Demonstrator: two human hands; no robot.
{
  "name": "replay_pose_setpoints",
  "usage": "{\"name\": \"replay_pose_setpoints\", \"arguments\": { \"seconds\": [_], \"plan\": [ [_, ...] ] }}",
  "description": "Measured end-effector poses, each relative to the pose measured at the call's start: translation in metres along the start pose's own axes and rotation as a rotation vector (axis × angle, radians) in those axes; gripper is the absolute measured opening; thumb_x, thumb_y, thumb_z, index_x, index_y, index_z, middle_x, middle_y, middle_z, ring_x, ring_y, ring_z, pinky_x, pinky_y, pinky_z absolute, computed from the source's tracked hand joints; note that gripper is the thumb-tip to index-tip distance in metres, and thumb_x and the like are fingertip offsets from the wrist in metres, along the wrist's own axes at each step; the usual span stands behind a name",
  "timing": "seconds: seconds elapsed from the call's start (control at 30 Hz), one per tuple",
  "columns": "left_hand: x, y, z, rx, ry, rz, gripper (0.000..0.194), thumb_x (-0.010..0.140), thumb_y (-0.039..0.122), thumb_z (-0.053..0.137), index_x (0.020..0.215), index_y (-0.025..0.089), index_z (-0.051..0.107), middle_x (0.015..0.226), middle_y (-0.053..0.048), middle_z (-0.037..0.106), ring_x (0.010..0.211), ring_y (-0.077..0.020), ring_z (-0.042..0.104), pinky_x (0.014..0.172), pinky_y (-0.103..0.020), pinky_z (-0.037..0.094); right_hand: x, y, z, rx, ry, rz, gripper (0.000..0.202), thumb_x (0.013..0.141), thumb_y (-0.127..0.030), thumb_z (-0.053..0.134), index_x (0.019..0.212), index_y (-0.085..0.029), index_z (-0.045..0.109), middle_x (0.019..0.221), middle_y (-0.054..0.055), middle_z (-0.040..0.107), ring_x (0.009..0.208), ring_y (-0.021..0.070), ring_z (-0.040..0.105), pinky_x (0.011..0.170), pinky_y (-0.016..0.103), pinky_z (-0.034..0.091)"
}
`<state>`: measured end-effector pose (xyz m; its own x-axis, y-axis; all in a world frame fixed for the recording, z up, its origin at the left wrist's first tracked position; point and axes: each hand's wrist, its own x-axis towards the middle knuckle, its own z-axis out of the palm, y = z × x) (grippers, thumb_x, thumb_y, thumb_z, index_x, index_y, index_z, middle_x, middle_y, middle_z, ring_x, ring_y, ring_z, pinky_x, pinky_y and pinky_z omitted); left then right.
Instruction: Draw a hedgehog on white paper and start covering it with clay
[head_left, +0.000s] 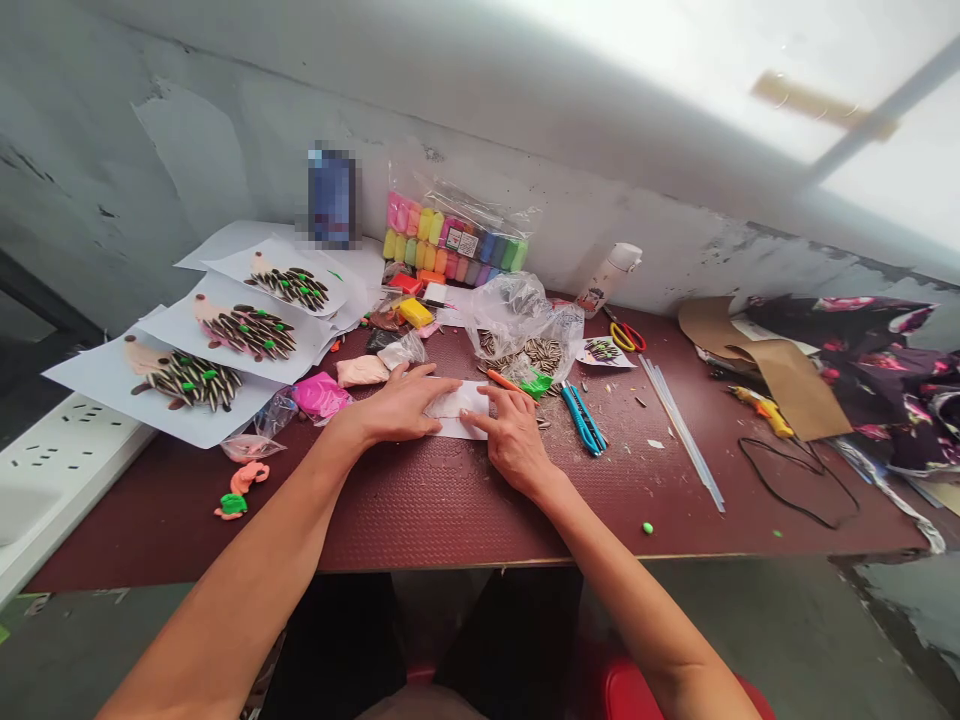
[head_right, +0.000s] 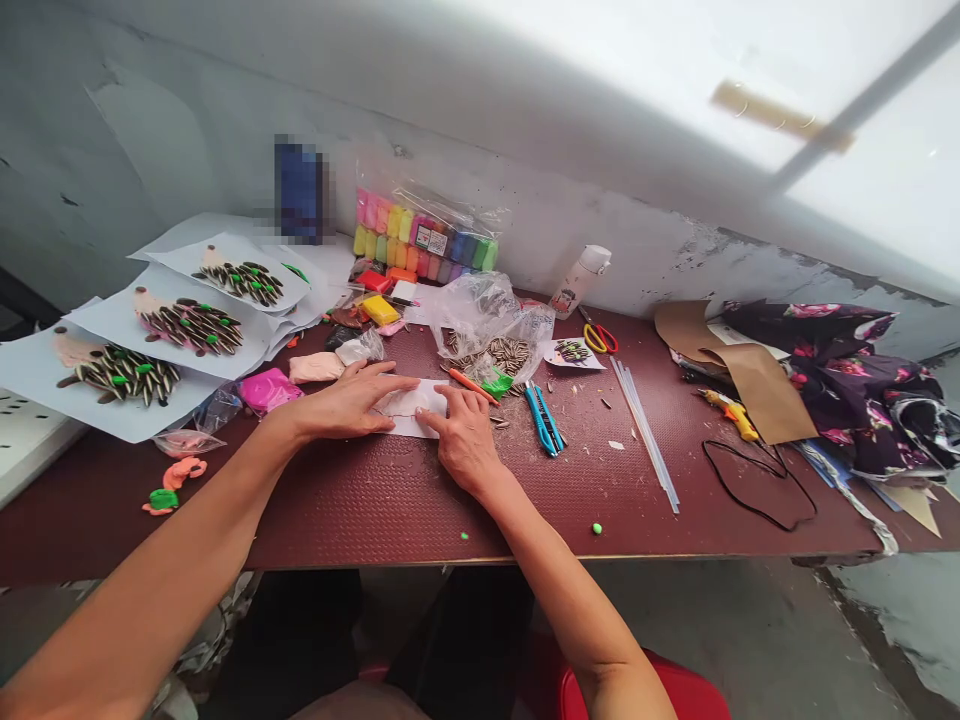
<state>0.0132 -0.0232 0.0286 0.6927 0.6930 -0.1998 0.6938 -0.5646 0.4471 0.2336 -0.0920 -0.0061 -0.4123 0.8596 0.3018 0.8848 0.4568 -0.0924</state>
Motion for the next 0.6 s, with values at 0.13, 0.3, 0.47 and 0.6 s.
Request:
{"name": "replay_pose_setpoints", "arguments": {
  "seconds": [0.13, 0.3, 0.47, 0.6],
  "plan": [
    [0.0004, -0.0007, 0.0008, 0.008, 0.002, 0.005, 0.07, 0.083, 0.03, 0.057, 0.151, 0.023, 0.042, 0.157, -0.008, 0.045, 0.154, -0.0317, 0.02, 0.124, -0.055, 0.011, 0.0002, 0.0025, -0.0008, 0.06, 0.076, 0.046, 0.042, 0.092, -0.003, 0.049, 0.111, -0.028, 0.077, 0.135, 0.01, 0.058, 0.133, 0.0254, 0.045, 0.103, 0.043, 0.036],
    [0.0013, -0.0023, 0.0023, 0.015, 0.008, 0.012, 0.069, 0.083, 0.03, 0.057, 0.151, 0.024, 0.042, 0.157, -0.008, 0.046, 0.154, -0.0317, 0.02, 0.124, -0.055, 0.011, 0.0002, 0.0006, 0.0016, 0.045, 0.034, 0.038, 0.038, 0.092, -0.006, 0.052, 0.109, -0.028, 0.078, 0.134, 0.011, 0.059, 0.127, 0.0276, 0.048, 0.103, 0.045, 0.037],
    [0.0009, -0.0012, 0.001, 0.014, 0.0, 0.016, 0.069, 0.084, 0.03, 0.055, 0.151, 0.023, 0.042, 0.157, -0.009, 0.045, 0.154, -0.0322, 0.021, 0.124, -0.055, 0.011, -0.0009, -0.0001, 0.0044, 0.08, 0.016, 0.045, 0.038, 0.091, -0.007, 0.054, 0.11, -0.029, 0.078, 0.133, 0.009, 0.06, 0.119, 0.0265, 0.052, 0.099, 0.044, 0.039],
    [0.0013, -0.0025, 0.0024, 0.013, 0.013, 0.017, 0.069, 0.083, 0.031, 0.055, 0.151, 0.024, 0.042, 0.157, -0.008, 0.046, 0.153, -0.0325, 0.021, 0.124, -0.056, 0.011, -0.0001, 0.0012, 0.0017, 0.111, 0.072, 0.056, 0.043, 0.09, -0.002, 0.051, 0.111, -0.029, 0.077, 0.134, 0.009, 0.06, 0.133, 0.0258, 0.046, 0.105, 0.044, 0.036]
  ]
}}
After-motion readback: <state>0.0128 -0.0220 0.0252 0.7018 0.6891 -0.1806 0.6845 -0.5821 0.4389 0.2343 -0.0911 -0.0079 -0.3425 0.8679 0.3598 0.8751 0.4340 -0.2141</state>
